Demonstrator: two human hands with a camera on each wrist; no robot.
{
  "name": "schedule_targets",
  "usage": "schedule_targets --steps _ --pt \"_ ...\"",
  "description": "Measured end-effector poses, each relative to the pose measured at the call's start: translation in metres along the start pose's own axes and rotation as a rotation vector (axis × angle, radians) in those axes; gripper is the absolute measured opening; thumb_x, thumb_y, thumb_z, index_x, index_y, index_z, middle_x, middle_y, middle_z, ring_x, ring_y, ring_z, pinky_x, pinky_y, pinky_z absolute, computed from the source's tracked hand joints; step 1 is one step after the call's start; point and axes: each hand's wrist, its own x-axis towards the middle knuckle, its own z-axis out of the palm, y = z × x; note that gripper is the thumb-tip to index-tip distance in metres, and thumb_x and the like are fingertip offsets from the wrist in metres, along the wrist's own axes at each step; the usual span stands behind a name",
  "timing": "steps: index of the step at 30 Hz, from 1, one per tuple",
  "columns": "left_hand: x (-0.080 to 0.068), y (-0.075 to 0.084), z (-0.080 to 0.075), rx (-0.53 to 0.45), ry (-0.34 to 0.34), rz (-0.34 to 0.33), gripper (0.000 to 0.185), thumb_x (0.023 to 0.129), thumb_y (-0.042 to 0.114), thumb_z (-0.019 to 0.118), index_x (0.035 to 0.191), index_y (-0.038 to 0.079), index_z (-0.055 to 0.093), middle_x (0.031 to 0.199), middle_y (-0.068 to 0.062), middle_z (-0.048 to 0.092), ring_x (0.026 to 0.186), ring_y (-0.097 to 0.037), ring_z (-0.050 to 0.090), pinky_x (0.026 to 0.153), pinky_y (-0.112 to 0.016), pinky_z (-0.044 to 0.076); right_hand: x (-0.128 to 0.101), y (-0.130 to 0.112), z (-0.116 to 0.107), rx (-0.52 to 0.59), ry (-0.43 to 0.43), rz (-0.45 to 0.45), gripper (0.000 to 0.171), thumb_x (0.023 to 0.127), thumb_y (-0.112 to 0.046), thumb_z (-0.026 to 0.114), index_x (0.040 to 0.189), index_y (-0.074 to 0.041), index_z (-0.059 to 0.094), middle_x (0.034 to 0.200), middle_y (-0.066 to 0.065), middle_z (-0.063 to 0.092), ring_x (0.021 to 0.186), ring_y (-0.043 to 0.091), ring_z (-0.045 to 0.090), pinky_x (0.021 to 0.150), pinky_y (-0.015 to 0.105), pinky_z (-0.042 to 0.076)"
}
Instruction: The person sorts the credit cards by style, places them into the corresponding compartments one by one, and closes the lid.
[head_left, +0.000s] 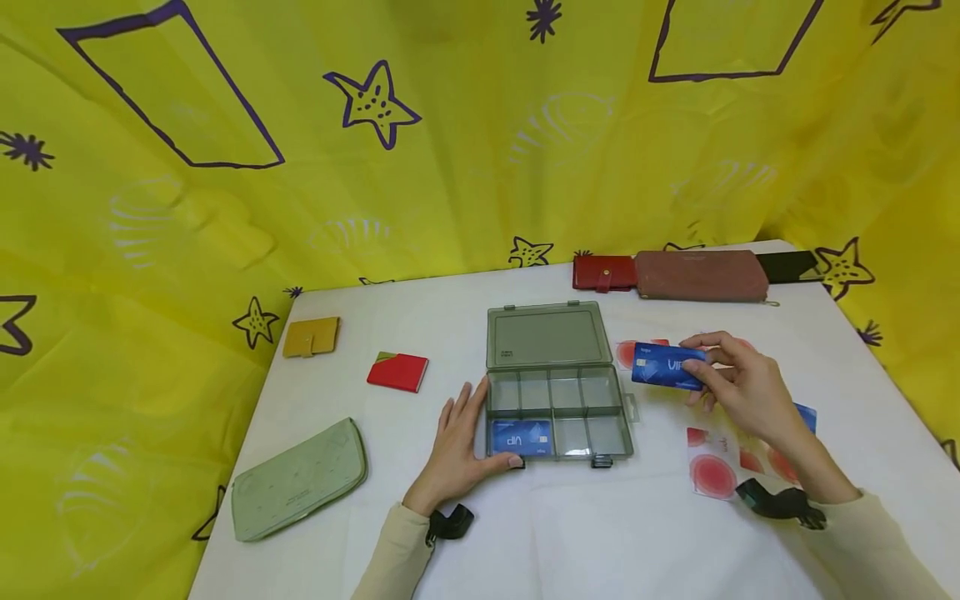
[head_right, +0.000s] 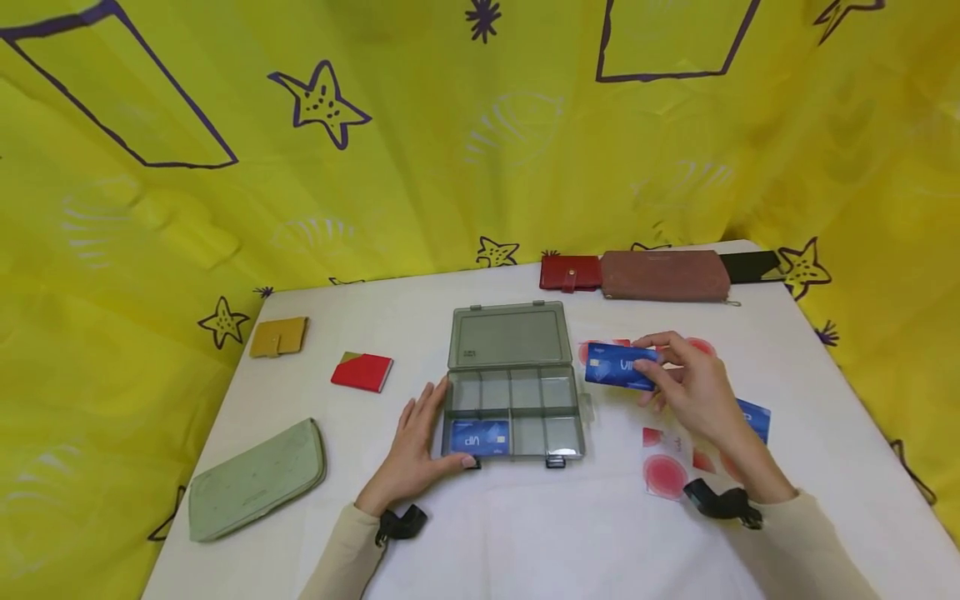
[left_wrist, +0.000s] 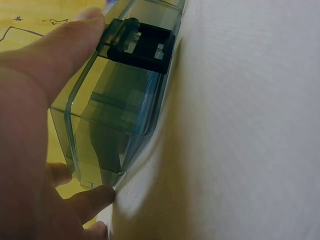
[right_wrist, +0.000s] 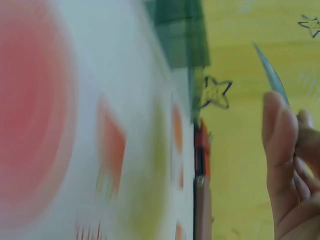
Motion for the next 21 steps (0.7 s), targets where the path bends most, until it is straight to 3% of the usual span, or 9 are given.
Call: schedule_targets --steps 3,8,11,14,17,21 --pt "0.001 0.000 0.000 0.010 -0.004 -0.004 0.119 0.081 0.052 0.086 0.172 0.018 0.017 0.177 -0.006 0.027 0.167 -0.032 0.009 0.133 -0.059 0.000 0.003 -0.006 0.003 0.113 -0.016 0.031 0.042 0.099 0.004 0.069 0.140 0.002 0.060 0.091 0.005 0.065 0.065 0.013 0.078 0.057 0.024 0.062" --pt "0.000 0.000 0.001 0.013 -0.004 -0.009 0.119 0.081 0.052 0.086 0.172 0.017 0.017 0.177 -0.006 0.027 0.167 -0.032 0.009 0.133 -0.059 0.000 0.003 -0.019 0.014 0.264 -0.157 0.130 0.062 0.093 0.002 0.078 0.150 0.000 0.056 0.104 -0.004 0.068 0.084 0.010 0.080 0.074 0.022 0.064" --pt "0.000 0.000 0.001 0.010 -0.001 -0.009 0.119 0.081 0.052 0.086 0.172 0.017 0.018 0.177 -0.007 0.026 0.167 -0.033 0.009 0.133 -0.059 -0.001 0.003 -0.026 0.026 0.316 -0.216 0.121 0.069 0.084 0.005 0.085 0.148 0.004 0.057 0.101 -0.004 0.072 0.085 0.010 0.077 0.078 0.022 0.064" --pt "0.000 0.000 0.001 0.007 0.000 -0.009 0.119 0.081 0.052 0.086 0.172 0.017 0.018 0.177 -0.006 0.027 0.167 -0.033 0.009 0.133 -0.060 -0.001 0.005 -0.031 0.042 0.317 -0.240 0.063 0.069 0.078 0.004 0.090 0.142 0.005 0.062 0.094 0.000 0.069 0.081 0.013 0.073 0.077 0.020 0.063" --pt "0.000 0.000 0.001 0.011 -0.001 -0.012 0.119 0.080 0.052 0.086 0.172 0.017 0.018 0.177 -0.007 0.027 0.167 -0.033 0.009 0.133 -0.060 -0.001 0.007 -0.034 0.061 0.238 -0.236 -0.031 0.064 0.075 -0.002 0.094 0.135 -0.001 0.070 0.091 0.002 0.066 0.079 0.014 0.068 0.075 0.019 0.062" --pt "0.001 0.000 0.001 0.018 -0.001 -0.010 0.119 0.080 0.051 0.087 0.172 0.017 0.018 0.176 -0.008 0.027 0.166 -0.035 0.010 0.133 -0.061 0.000 0.012 -0.036 0.086 0.117 -0.225 -0.209 0.061 0.070 -0.012 0.100 0.126 -0.008 0.076 0.099 0.004 0.075 0.075 0.014 0.066 0.070 0.022 0.061"
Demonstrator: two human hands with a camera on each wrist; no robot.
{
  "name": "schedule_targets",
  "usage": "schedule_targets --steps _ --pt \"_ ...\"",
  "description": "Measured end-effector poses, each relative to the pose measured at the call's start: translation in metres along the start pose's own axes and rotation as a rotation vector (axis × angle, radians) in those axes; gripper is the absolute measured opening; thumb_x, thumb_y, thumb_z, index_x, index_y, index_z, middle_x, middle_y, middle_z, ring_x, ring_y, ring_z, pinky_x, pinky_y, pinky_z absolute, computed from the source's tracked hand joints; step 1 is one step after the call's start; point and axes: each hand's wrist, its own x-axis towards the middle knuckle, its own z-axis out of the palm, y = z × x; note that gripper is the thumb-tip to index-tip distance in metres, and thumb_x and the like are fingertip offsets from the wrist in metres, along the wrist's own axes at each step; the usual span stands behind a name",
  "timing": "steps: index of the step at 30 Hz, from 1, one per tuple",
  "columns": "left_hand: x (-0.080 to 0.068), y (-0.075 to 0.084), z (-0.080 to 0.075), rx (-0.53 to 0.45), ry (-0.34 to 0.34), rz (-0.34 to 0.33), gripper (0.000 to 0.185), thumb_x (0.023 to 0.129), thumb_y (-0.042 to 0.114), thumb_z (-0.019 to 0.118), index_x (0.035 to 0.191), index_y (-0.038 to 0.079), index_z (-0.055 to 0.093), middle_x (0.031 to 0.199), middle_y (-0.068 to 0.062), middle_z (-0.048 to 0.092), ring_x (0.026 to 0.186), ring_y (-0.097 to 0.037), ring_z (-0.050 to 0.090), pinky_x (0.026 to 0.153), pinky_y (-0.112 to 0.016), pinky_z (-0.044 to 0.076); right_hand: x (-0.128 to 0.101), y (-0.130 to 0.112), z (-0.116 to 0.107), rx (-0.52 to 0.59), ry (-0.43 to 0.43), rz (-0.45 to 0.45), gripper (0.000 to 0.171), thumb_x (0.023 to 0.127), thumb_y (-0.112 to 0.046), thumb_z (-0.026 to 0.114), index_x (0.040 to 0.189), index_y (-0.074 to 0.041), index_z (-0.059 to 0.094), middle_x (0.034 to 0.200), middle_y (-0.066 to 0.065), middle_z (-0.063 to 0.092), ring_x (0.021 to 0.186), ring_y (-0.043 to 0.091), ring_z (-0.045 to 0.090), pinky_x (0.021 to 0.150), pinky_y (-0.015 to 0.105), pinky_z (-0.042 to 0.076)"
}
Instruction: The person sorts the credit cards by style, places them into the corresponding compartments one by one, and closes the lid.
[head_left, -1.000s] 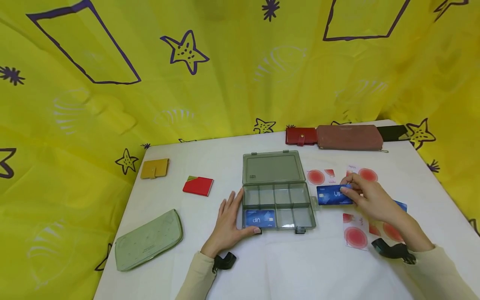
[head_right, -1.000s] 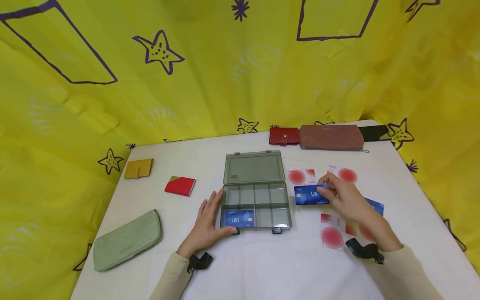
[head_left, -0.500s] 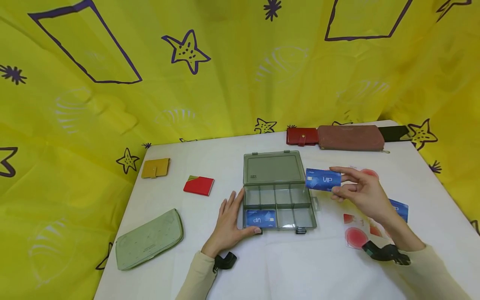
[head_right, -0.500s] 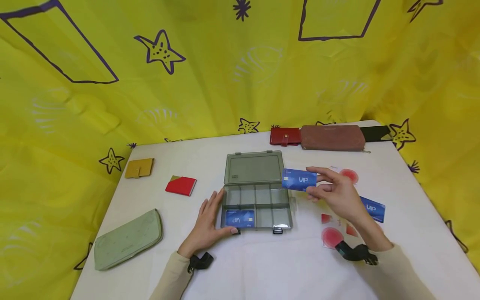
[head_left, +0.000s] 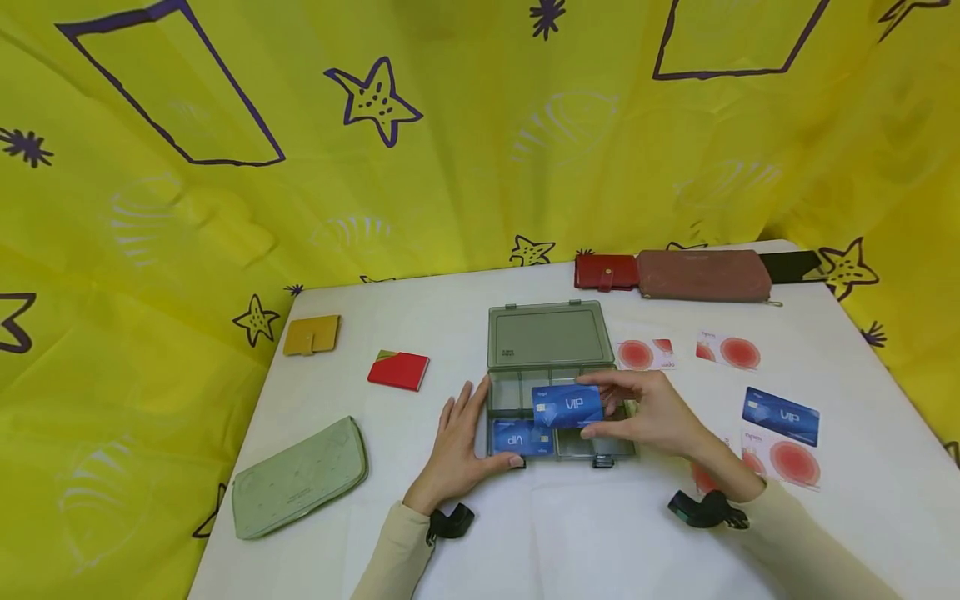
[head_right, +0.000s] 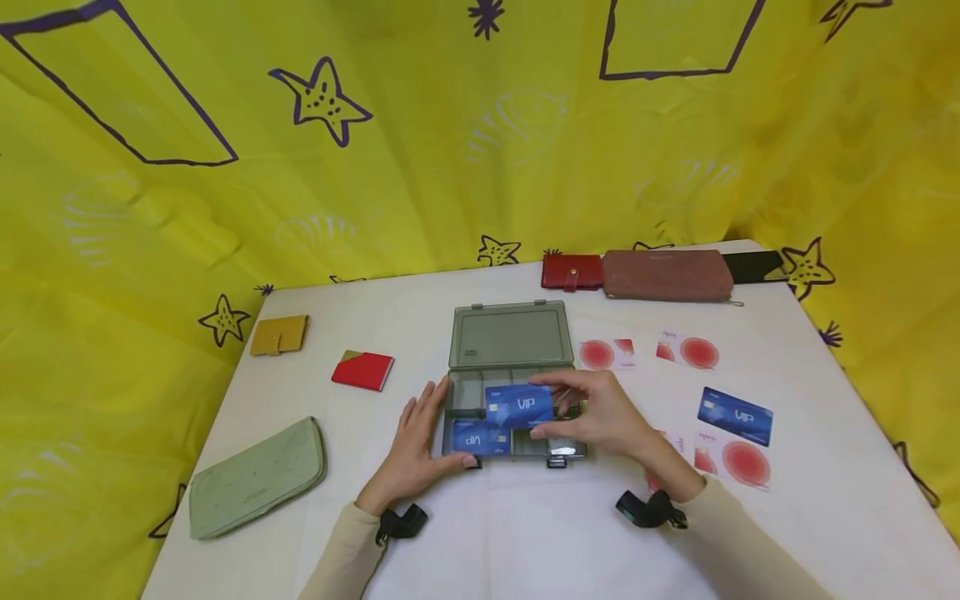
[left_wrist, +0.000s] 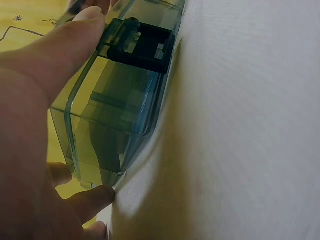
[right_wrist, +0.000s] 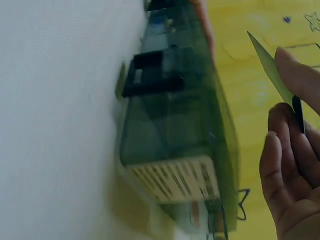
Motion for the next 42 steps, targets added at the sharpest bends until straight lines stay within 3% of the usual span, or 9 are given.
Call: schedule_targets --steps 4,10,17,21,27,31,34,39,42 --pt "0.001 0.001 -0.001 0.003 -0.004 0.002 0.119 0.080 0.052 0.086 0.172 0.017 0.019 0.176 -0.009 0.027 0.166 -0.036 0.011 0.133 -0.063 0.002 0.009 0.003 0.017 -0.082 -0.008 -0.118 0.062 0.066 -0.019 0.103 0.122 -0.011 0.079 0.107 0.005 0.079 0.073 0.014 0.063 0.065 0.024 0.056" --pt "0.001 -0.001 -0.002 0.007 -0.001 0.040 0.119 0.081 0.051 0.087 0.171 0.015 0.019 0.176 -0.011 0.027 0.165 -0.039 0.013 0.131 -0.066 0.004 0.016 0.005 0.036 -0.157 -0.022 -0.204 0.059 0.066 -0.031 0.103 0.119 -0.018 0.081 0.120 0.001 0.076 0.109 0.019 0.067 0.091 0.037 0.058" --pt "0.001 -0.002 -0.003 0.007 0.001 0.055 0.120 0.080 0.048 0.088 0.171 0.013 0.019 0.176 -0.011 0.026 0.165 -0.041 0.013 0.131 -0.066 0.005 0.016 -0.001 0.049 -0.217 -0.101 -0.130 0.066 0.067 -0.034 0.103 0.125 -0.013 0.078 0.136 0.009 0.068 0.127 0.032 0.060 0.102 0.064 0.053" --pt "0.001 -0.001 -0.002 0.012 -0.004 0.048 0.120 0.080 0.049 0.088 0.171 0.015 0.018 0.177 -0.009 0.025 0.166 -0.038 0.012 0.132 -0.064 0.004 0.013 -0.003 0.042 -0.264 -0.138 -0.102 0.079 0.070 -0.035 0.101 0.138 -0.009 0.070 0.143 0.010 0.063 0.131 0.034 0.058 0.103 0.066 0.053" --pt "0.001 -0.001 -0.002 0.007 0.007 0.045 0.119 0.079 0.048 0.089 0.171 0.015 0.020 0.176 -0.009 0.027 0.166 -0.037 0.013 0.132 -0.063 0.004 0.002 0.006 -0.007 -0.355 -0.014 -0.101 0.067 0.069 -0.021 0.101 0.129 -0.007 0.074 0.128 0.008 0.073 0.115 0.025 0.067 0.092 0.049 0.063" --pt "0.001 -0.001 -0.001 0.003 0.003 0.042 0.120 0.079 0.048 0.089 0.171 0.015 0.020 0.176 -0.009 0.027 0.166 -0.036 0.013 0.132 -0.062 0.003 -0.016 0.014 -0.057 -0.430 0.064 0.016 0.060 0.071 -0.015 0.099 0.125 -0.009 0.076 0.114 0.006 0.078 0.100 0.018 0.069 0.082 0.030 0.062" --pt "0.000 0.000 -0.001 0.009 -0.008 0.024 0.121 0.079 0.049 0.089 0.172 0.017 0.018 0.177 -0.006 0.026 0.167 -0.033 0.010 0.133 -0.059 0.001 -0.033 0.022 -0.093 -0.495 0.064 0.118 0.058 0.073 -0.017 0.098 0.126 -0.010 0.076 0.112 0.007 0.078 0.097 0.022 0.068 0.076 0.022 0.058" --pt "0.000 0.000 -0.001 0.009 -0.007 0.014 0.121 0.079 0.050 0.089 0.172 0.018 0.018 0.177 -0.006 0.025 0.167 -0.033 0.010 0.134 -0.058 0.001 -0.058 0.039 -0.136 -0.575 0.003 0.305 0.057 0.078 -0.022 0.097 0.126 -0.004 0.074 0.112 0.015 0.078 0.100 0.035 0.068 0.071 0.019 0.055" --pt "0.000 -0.001 -0.001 0.009 -0.006 0.014 0.121 0.079 0.050 0.088 0.172 0.018 0.018 0.177 -0.006 0.025 0.167 -0.032 0.010 0.134 -0.058 0.001 -0.070 0.049 -0.152 -0.586 -0.052 0.413 0.062 0.080 -0.027 0.095 0.129 0.002 0.071 0.114 0.023 0.075 0.105 0.041 0.065 0.077 0.034 0.058"
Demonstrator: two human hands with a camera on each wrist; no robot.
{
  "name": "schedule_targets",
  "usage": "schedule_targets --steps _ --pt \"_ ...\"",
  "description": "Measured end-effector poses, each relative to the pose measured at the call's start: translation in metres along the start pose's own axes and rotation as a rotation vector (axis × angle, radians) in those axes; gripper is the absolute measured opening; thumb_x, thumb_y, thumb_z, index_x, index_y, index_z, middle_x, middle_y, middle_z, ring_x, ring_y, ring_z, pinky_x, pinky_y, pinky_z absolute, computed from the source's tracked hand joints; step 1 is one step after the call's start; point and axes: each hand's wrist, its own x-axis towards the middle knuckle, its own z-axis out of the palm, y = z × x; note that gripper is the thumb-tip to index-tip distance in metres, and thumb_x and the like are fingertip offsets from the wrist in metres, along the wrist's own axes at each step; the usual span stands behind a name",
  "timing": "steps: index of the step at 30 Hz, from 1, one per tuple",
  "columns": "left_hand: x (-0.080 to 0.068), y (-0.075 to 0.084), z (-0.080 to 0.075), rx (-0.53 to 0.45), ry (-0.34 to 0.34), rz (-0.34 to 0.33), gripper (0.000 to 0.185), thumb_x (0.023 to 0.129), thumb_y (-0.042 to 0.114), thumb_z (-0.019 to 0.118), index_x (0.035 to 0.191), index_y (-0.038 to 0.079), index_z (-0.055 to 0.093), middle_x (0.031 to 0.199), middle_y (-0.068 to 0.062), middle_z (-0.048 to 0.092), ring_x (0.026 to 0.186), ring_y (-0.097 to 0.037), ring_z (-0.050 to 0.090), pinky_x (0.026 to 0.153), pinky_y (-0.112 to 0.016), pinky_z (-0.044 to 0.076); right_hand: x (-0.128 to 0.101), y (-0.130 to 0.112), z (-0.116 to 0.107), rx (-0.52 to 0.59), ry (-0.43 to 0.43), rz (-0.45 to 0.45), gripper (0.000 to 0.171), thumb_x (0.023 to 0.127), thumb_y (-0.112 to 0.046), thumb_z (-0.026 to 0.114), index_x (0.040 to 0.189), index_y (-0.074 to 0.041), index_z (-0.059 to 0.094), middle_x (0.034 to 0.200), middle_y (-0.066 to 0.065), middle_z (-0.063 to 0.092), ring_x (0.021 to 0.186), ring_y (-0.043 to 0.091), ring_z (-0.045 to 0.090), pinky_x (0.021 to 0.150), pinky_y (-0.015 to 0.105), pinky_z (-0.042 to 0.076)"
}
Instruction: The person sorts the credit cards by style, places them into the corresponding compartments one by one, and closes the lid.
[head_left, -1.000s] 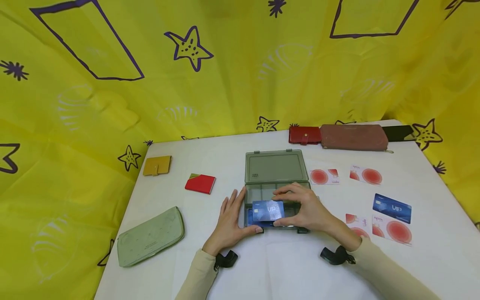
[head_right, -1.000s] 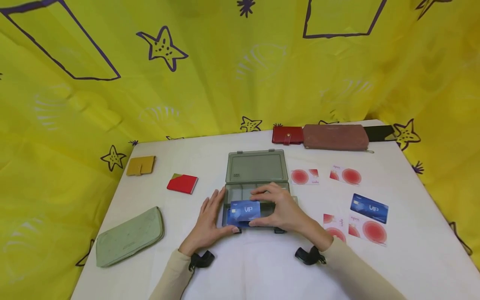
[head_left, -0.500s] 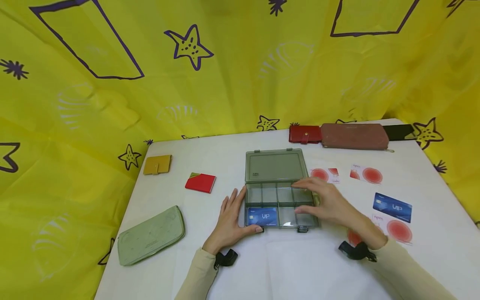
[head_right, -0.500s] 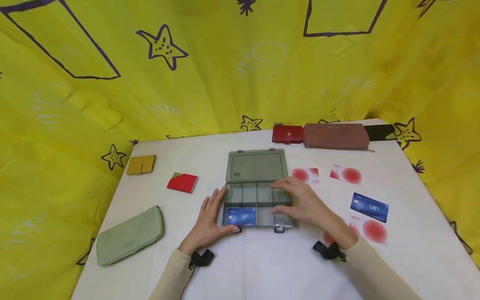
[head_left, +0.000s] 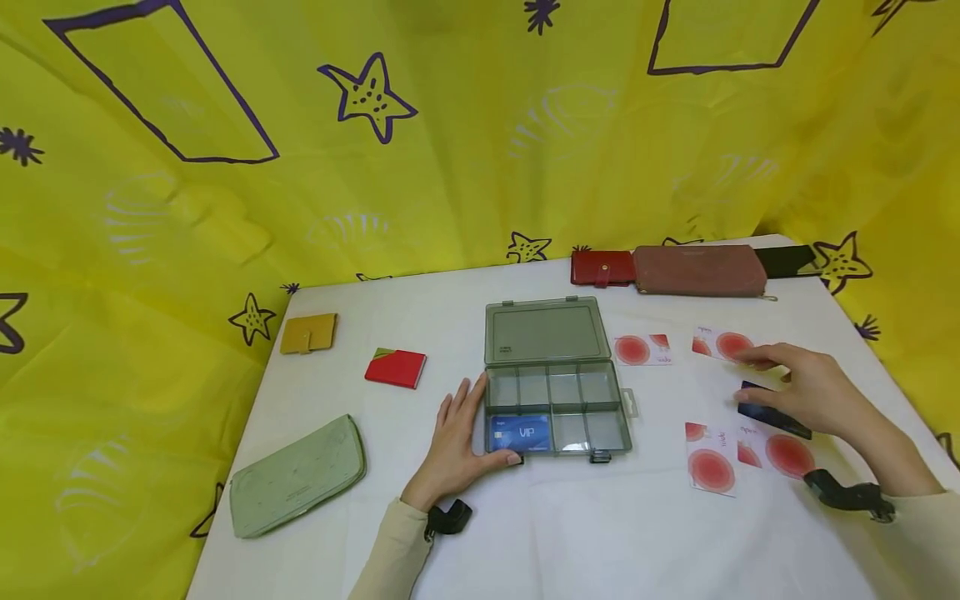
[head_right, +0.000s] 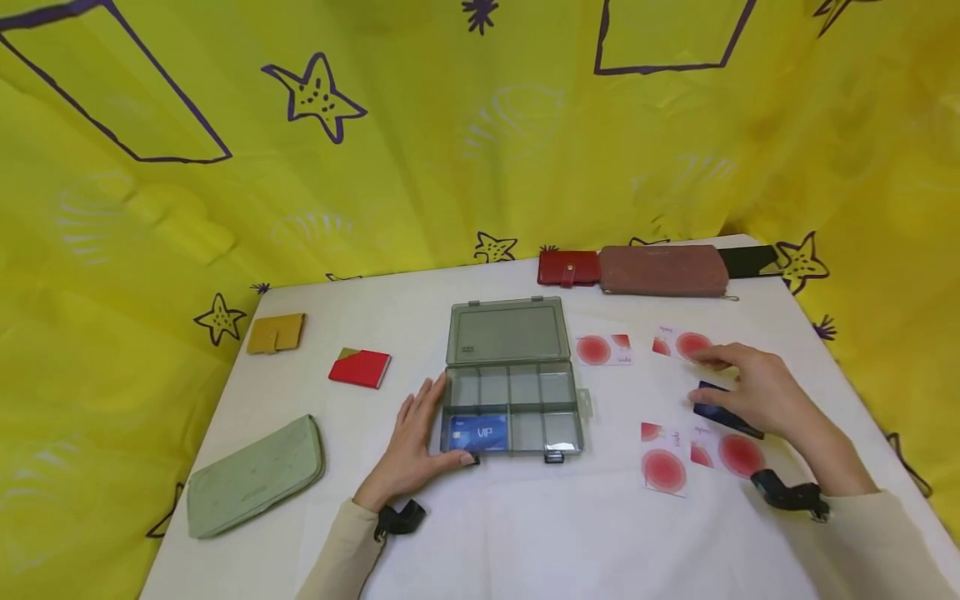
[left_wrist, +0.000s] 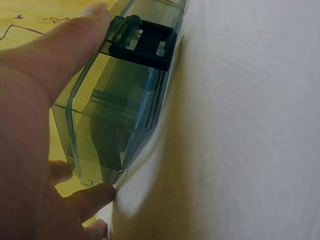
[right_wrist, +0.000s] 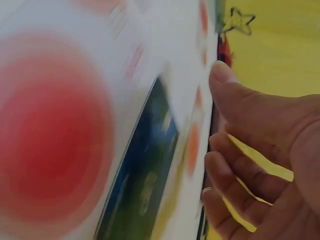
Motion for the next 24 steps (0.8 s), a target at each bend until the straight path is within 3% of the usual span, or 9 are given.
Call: schedule_targets --steps 3,5,8,10,13,18,24 --pt "0.000 0.000 0.000 0.001 0.000 -0.002 0.121 0.079 0.051 0.088 0.172 0.018 0.017 0.177 -0.006 0.025 0.167 -0.032 0.010 0.134 -0.057 0.001 -0.004 0.013 -0.002 -0.012 -0.072 0.052 0.069 0.079 -0.031 0.095 0.132 0.004 0.068 0.115 0.027 0.072 0.106 0.045 0.062 0.084 0.055 0.058" --pt "0.000 0.000 -0.001 -0.002 0.002 0.002 0.121 0.079 0.050 0.088 0.172 0.018 0.018 0.177 -0.006 0.026 0.167 -0.033 0.011 0.134 -0.059 0.001 -0.004 0.019 -0.002 -0.024 -0.115 0.053 0.073 0.077 -0.032 0.096 0.133 0.005 0.066 0.113 0.026 0.070 0.104 0.043 0.062 0.082 0.057 0.057" --pt "0.000 0.001 0.000 0.000 0.000 0.004 0.121 0.079 0.050 0.088 0.172 0.018 0.018 0.177 -0.006 0.026 0.167 -0.032 0.011 0.134 -0.059 0.002 -0.002 0.023 -0.001 -0.046 -0.144 0.035 0.074 0.074 -0.029 0.097 0.131 0.005 0.066 0.107 0.018 0.070 0.097 0.035 0.064 0.077 0.037 0.059" --pt "0.000 0.001 0.000 -0.002 0.001 0.005 0.121 0.079 0.050 0.088 0.172 0.018 0.018 0.177 -0.006 0.026 0.167 -0.032 0.011 0.134 -0.059 0.001 0.001 0.023 -0.001 -0.041 -0.175 0.036 0.072 0.075 -0.027 0.097 0.131 0.005 0.063 0.104 0.013 0.070 0.094 0.030 0.063 0.072 0.023 0.054" --pt "0.000 0.001 -0.001 0.000 0.004 0.010 0.121 0.080 0.050 0.088 0.172 0.017 0.018 0.177 -0.006 0.026 0.167 -0.033 0.011 0.134 -0.059 0.001 0.004 0.023 -0.002 -0.024 -0.211 0.050 0.069 0.077 -0.025 0.095 0.128 0.005 0.060 0.100 0.010 0.070 0.092 0.027 0.062 0.068 0.014 0.050" --pt "-0.001 0.000 0.000 0.003 0.001 -0.001 0.120 0.080 0.050 0.088 0.172 0.018 0.017 0.177 -0.006 0.026 0.167 -0.032 0.010 0.134 -0.058 0.001 0.002 0.023 -0.004 -0.023 -0.225 0.047 0.054 0.081 -0.021 0.092 0.121 0.000 0.063 0.094 0.006 0.065 0.087 0.022 0.056 0.065 0.018 0.049" --pt "-0.001 -0.001 0.001 0.007 -0.006 -0.012 0.121 0.080 0.052 0.087 0.172 0.019 0.016 0.177 -0.005 0.025 0.167 -0.030 0.009 0.134 -0.057 0.000 -0.003 0.026 -0.013 -0.029 -0.166 0.055 0.029 0.091 -0.018 0.084 0.111 -0.003 0.068 0.089 0.002 0.060 0.082 0.015 0.051 0.062 0.020 0.045"
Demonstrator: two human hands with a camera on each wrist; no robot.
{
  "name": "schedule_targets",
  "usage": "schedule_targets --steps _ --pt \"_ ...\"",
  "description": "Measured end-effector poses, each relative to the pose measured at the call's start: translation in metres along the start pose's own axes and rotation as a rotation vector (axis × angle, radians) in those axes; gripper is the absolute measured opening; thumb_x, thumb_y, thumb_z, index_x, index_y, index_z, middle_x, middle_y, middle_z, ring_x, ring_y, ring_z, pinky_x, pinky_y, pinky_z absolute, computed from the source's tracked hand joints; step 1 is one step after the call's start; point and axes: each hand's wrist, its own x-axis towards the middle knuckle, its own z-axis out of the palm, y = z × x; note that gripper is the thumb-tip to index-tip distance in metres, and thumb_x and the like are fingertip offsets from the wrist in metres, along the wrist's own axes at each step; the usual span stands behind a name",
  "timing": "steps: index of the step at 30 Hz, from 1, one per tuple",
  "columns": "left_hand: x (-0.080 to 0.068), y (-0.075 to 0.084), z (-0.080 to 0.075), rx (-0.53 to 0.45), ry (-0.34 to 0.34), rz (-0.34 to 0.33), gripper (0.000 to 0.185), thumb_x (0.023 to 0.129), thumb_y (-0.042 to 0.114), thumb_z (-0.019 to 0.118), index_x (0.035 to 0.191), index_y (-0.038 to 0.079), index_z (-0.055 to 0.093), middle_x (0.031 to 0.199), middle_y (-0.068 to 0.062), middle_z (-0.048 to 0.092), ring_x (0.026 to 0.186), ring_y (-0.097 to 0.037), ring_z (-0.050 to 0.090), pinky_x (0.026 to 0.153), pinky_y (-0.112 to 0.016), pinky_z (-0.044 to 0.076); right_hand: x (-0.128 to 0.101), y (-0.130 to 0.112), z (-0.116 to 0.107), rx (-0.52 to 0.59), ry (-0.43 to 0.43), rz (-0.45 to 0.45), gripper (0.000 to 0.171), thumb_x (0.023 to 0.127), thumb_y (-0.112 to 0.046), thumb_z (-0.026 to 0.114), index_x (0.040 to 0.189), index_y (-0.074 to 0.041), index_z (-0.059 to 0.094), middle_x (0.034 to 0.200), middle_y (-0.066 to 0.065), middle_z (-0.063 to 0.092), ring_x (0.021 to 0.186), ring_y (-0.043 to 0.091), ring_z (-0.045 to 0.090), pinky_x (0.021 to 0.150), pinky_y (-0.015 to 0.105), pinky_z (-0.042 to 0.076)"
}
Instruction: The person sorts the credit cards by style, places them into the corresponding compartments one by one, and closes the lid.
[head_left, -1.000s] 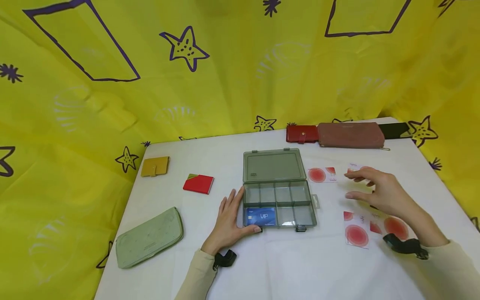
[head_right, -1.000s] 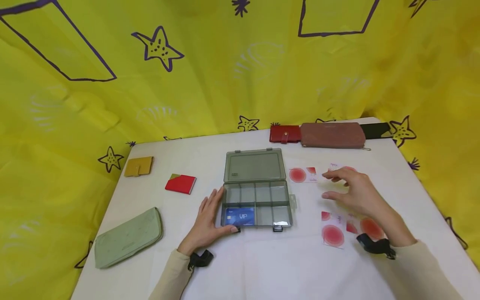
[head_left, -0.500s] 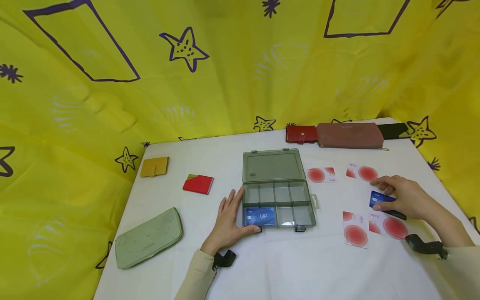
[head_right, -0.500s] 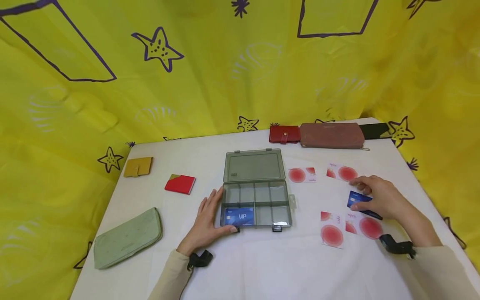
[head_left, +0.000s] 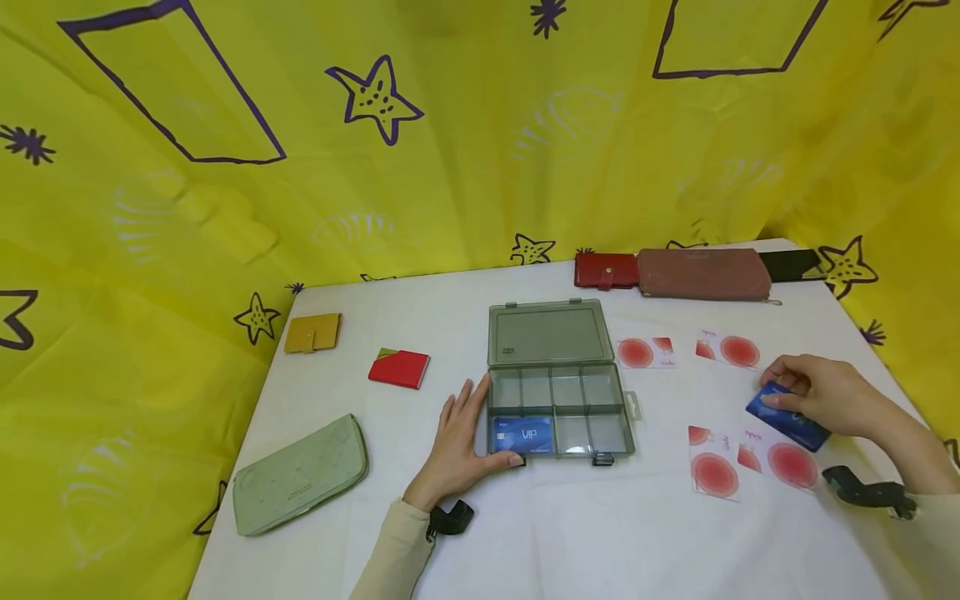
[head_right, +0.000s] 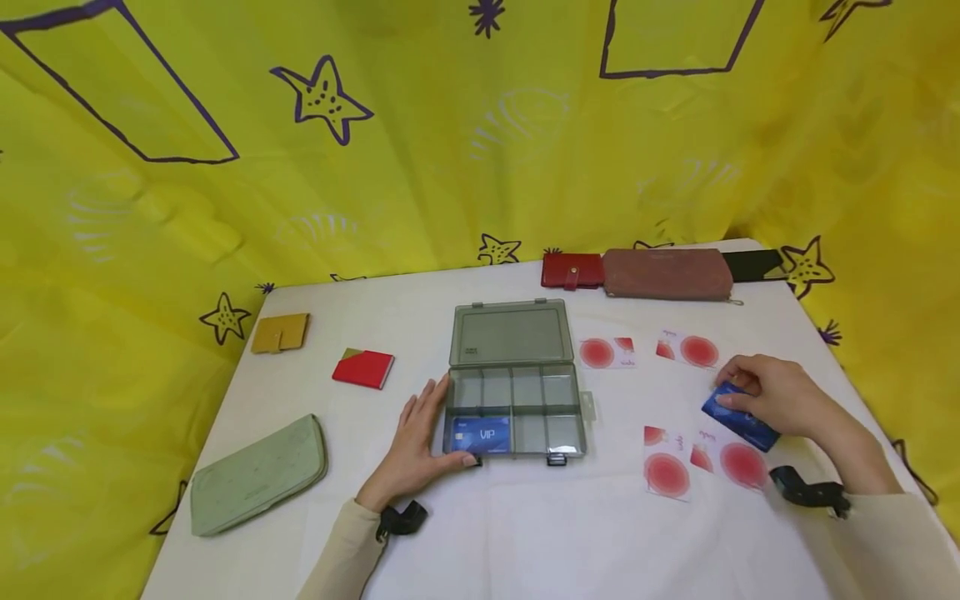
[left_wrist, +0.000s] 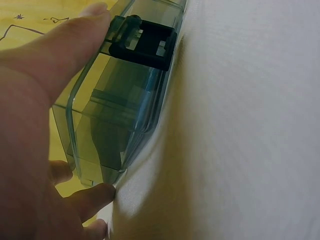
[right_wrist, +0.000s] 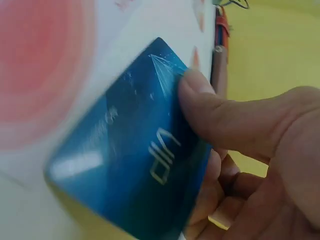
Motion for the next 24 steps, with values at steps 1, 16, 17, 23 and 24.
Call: schedule_targets --steps 1,16,17,23,24 --pt "0.000 0.000 0.000 0.002 0.001 0.003 0.121 0.080 0.051 0.087 0.172 0.019 0.016 0.177 -0.005 0.025 0.167 -0.030 0.009 0.134 -0.057 0.000 -0.001 0.000 -0.004 0.002 0.011 0.012 0.028 0.093 -0.018 0.083 0.110 -0.003 0.067 0.090 0.004 0.061 0.082 0.017 0.053 0.062 0.020 0.045" --pt "0.001 0.000 -0.002 0.002 0.009 0.013 0.120 0.080 0.051 0.088 0.172 0.019 0.017 0.177 -0.007 0.026 0.167 -0.032 0.011 0.134 -0.059 0.002 -0.003 -0.027 -0.009 0.547 0.149 -0.002 0.046 0.107 -0.005 0.060 0.150 -0.019 0.053 0.120 0.001 0.052 0.092 -0.014 0.063 0.075 0.015 0.061" --pt "0.001 0.000 -0.001 0.002 0.010 0.017 0.120 0.080 0.050 0.088 0.172 0.018 0.017 0.177 -0.007 0.026 0.167 -0.033 0.011 0.133 -0.060 0.002 -0.002 -0.034 -0.005 0.610 0.148 0.002 0.045 0.107 -0.005 0.061 0.150 -0.018 0.056 0.116 -0.002 0.051 0.093 -0.011 0.065 0.077 0.015 0.061" --pt "0.001 -0.001 -0.001 0.002 0.020 0.038 0.120 0.079 0.048 0.089 0.172 0.017 0.019 0.176 -0.006 0.028 0.166 -0.035 0.013 0.133 -0.061 0.004 0.010 -0.078 0.020 0.843 0.105 0.048 0.055 0.103 -0.012 0.071 0.155 -0.015 0.055 0.119 0.001 0.048 0.098 -0.001 0.069 0.082 0.024 0.064" --pt "0.001 0.000 0.000 0.002 0.019 0.039 0.120 0.079 0.049 0.089 0.172 0.017 0.019 0.176 -0.006 0.028 0.166 -0.035 0.013 0.133 -0.061 0.004 0.012 -0.085 0.025 0.844 0.086 0.048 0.057 0.102 -0.013 0.072 0.156 -0.017 0.054 0.122 -0.001 0.048 0.099 -0.001 0.069 0.083 0.023 0.064"
